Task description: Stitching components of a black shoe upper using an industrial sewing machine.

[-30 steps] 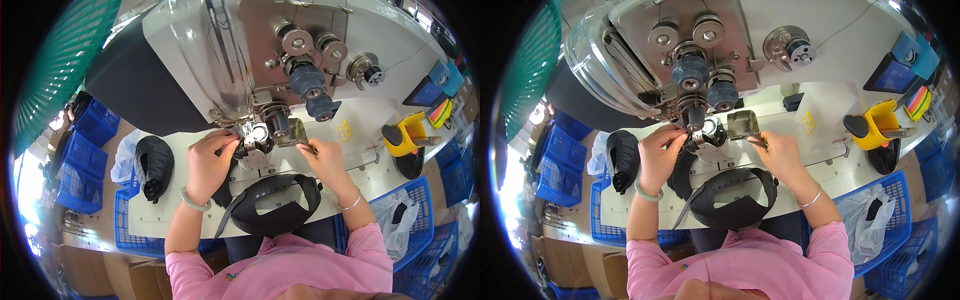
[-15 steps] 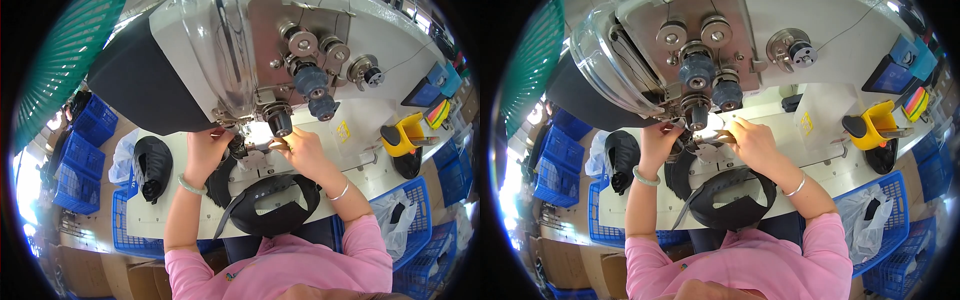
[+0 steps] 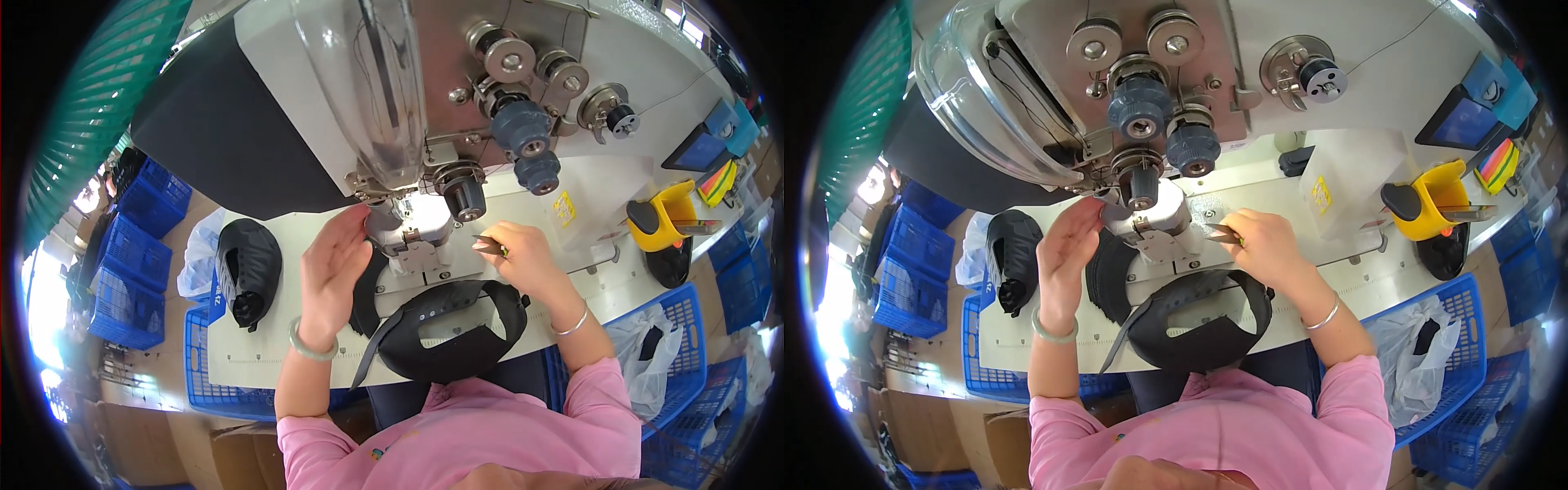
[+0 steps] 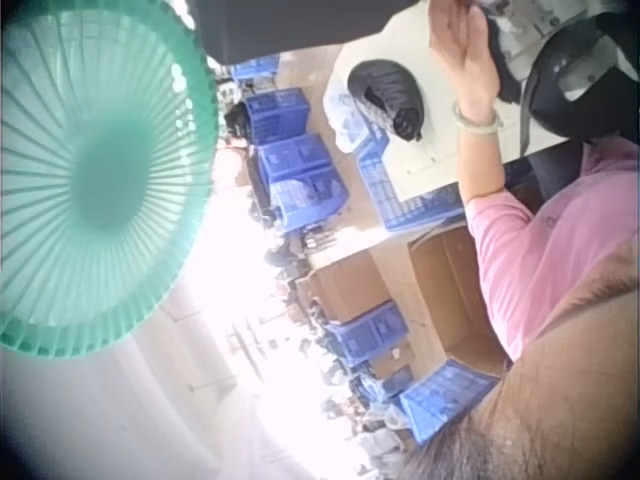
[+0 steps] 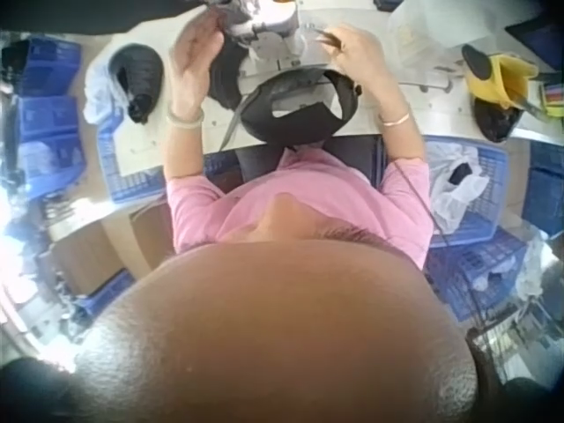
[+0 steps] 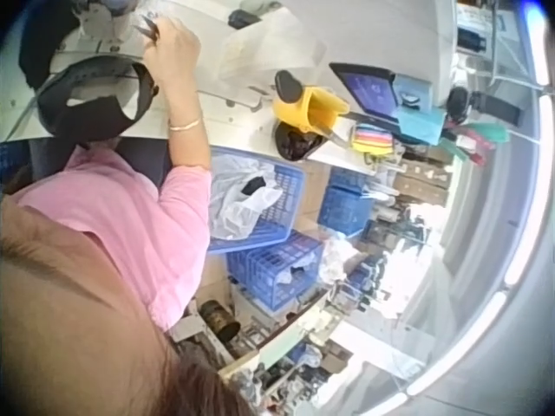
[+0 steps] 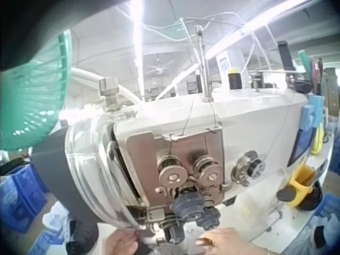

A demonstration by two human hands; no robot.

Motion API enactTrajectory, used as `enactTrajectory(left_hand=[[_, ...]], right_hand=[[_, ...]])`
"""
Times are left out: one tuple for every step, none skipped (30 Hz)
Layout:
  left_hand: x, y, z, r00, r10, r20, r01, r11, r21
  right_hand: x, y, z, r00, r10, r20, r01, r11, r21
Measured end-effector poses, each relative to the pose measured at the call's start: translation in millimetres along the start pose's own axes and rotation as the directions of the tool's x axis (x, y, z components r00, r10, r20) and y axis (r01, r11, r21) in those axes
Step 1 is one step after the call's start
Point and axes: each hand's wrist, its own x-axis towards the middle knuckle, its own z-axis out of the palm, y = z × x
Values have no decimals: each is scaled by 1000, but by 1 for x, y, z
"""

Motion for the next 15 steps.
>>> enactTrajectory(left_hand=[[-8, 6, 5, 990, 137, 46, -144, 948, 283], [-18, 11, 11, 951, 264, 159, -308, 789, 532], [-28, 15, 16, 883, 376, 280, -455, 542, 706], [-39, 13, 23, 876, 191, 442, -459, 607, 649], [-50, 8, 32, 821, 47, 570, -447, 674, 588], [-61, 1, 42, 792, -83, 605, -388, 696, 604], [-68, -7, 46, 713, -278, 644, -309, 699, 644], [-74, -13, 45, 714, -254, 652, -330, 700, 633], [-78, -18, 43, 676, -296, 674, -338, 689, 641], [-80, -21, 39, 633, -358, 686, -336, 672, 660], [-82, -22, 35, 633, -295, 715, -391, 676, 625], [-84, -19, 30, 632, -249, 734, -433, 673, 600], [-84, -15, 25, 623, -200, 756, -474, 672, 568], [-86, -7, 18, 666, -238, 707, -405, 680, 611], [-90, 4, 9, 698, -279, 659, -333, 689, 644]], right_hand=[[-2, 3, -1, 999, 15, -37, -15, 1000, 16], [-3, 6, -1, 997, 39, -72, -36, 998, 44], [-3, 10, -3, 993, 81, -83, -75, 995, 67], [-4, 14, -4, 987, 135, -85, -126, 987, 104], [-4, 18, -4, 974, 212, -74, -201, 971, 129], [-3, 21, -3, 974, 200, -108, -180, 969, 167], [-3, 25, -1, 968, 213, -130, -186, 964, 193], [-3, 27, 1, 959, 243, -143, -207, 952, 225], [-3, 30, 3, 961, 236, -144, -201, 954, 221], [-5, 31, 4, 959, 251, -134, -217, 950, 225], [-6, 32, 5, 946, 308, -96, -281, 933, 226], [-8, 33, 7, 952, 280, -121, -244, 938, 247], [-9, 33, 8, 950, 286, -121, -248, 933, 259], [-10, 34, 8, 945, 304, -120, -264, 925, 272], [-10, 35, 9, 946, 300, -123, -257, 924, 282]])
